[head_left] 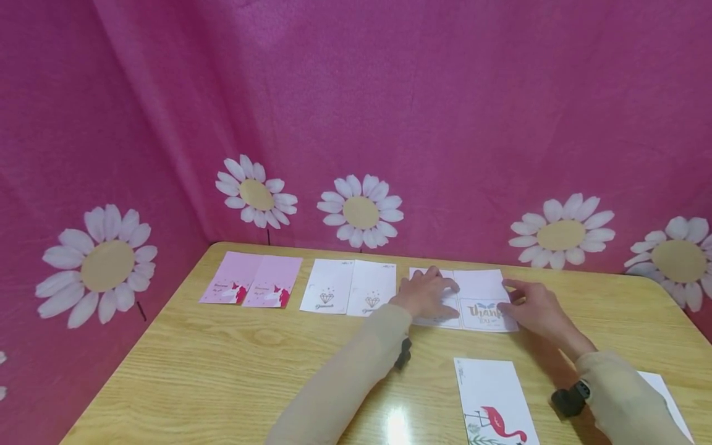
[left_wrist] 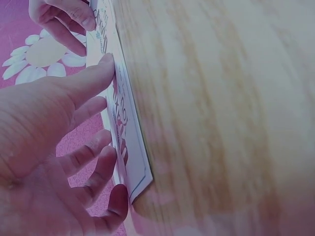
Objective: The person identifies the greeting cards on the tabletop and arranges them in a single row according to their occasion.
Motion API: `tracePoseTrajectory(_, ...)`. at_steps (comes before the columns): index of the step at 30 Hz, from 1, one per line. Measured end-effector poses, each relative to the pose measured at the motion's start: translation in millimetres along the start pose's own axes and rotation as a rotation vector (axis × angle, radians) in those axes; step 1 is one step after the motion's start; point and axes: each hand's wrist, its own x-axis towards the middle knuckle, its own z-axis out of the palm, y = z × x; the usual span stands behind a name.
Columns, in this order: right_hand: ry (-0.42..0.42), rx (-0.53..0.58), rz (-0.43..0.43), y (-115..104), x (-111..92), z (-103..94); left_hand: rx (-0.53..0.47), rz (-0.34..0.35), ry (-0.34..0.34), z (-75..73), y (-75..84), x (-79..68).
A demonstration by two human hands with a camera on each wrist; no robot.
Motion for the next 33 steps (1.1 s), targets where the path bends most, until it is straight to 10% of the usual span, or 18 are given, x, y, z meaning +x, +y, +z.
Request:
tracePoseTrajectory(23,0.040,-0.282,-0.247,2,7,2.5,0.077,-0.008,0.015,-5.9,7.0,-0.3)
tracePoseTrajectory(33,0.027,-0.199,-0.241,7,4,-3.5,0.098,-0.009,-0.011,-9.7,10.9,-0.4)
